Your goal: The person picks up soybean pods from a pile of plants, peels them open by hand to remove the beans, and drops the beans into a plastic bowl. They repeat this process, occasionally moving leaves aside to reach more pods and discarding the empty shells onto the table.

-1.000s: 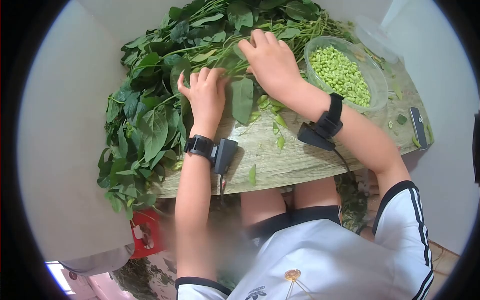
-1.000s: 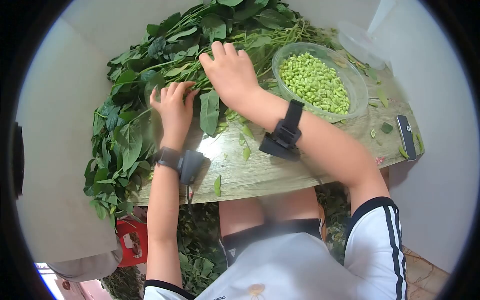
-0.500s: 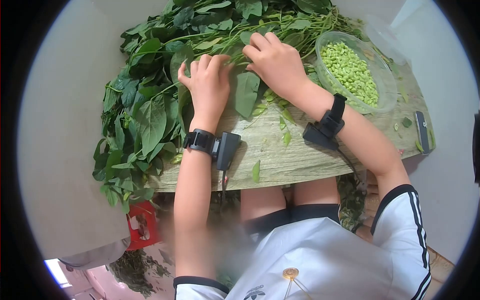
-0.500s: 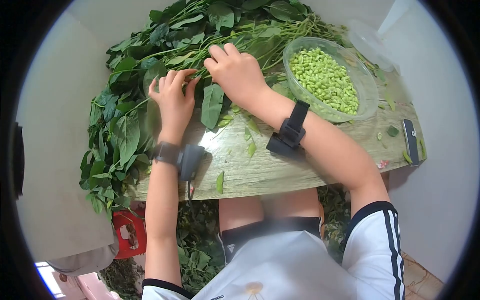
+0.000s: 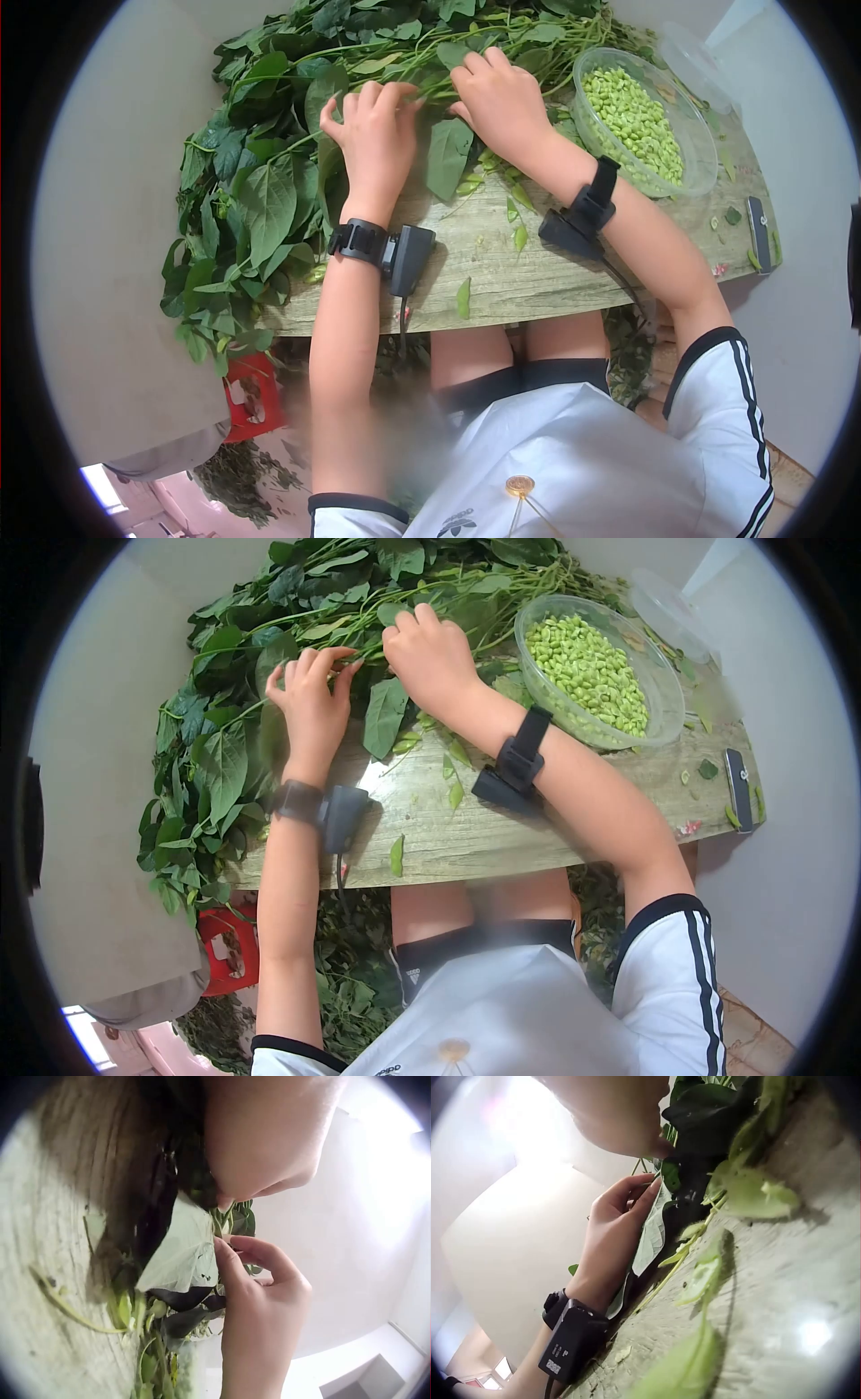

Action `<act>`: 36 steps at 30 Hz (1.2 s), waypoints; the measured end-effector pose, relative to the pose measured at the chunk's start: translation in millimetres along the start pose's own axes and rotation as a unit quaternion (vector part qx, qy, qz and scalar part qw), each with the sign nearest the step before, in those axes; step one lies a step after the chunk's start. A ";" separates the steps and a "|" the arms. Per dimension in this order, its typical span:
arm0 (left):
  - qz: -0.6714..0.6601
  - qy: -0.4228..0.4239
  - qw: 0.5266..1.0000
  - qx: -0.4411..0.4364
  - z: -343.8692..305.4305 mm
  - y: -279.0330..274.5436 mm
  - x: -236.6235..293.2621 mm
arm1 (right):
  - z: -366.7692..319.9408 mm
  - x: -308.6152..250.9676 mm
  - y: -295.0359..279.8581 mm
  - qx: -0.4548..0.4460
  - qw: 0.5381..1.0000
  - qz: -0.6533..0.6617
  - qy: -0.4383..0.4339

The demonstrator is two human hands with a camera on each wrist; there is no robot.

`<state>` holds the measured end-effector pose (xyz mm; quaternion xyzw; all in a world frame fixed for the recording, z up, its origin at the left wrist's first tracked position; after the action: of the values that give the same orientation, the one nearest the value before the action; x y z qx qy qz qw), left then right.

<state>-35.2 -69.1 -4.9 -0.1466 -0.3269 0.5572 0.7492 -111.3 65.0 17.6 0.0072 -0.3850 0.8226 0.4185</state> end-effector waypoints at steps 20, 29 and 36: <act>0.025 -0.002 0.999 -0.037 0.2 -4.6 -14.5 | -5.5 -14.8 -86.4 0.029 0.982 0.188 -0.022; -0.371 -0.091 0.924 -0.030 18.5 -26.9 73.8 | -51.1 59.9 -88.8 0.022 0.956 0.273 0.106; -0.635 -0.359 0.631 -0.264 -8.7 16.4 96.7 | -63.1 66.9 -81.4 0.116 0.965 0.237 0.009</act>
<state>-25.6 27.6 10.7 0.1170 -0.7152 -0.1585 0.6706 -78.8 179.8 46.5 -0.0428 -0.2740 0.9373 0.2113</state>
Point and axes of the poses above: each hand's wrist, its own z-axis towards the middle knuckle, its own y-axis out of the palm, x = y × z, the point moved 3 cm from there along z, towards the middle knuckle, and after that the axes turned 13 degrees about -z, right-handed, at the moved point
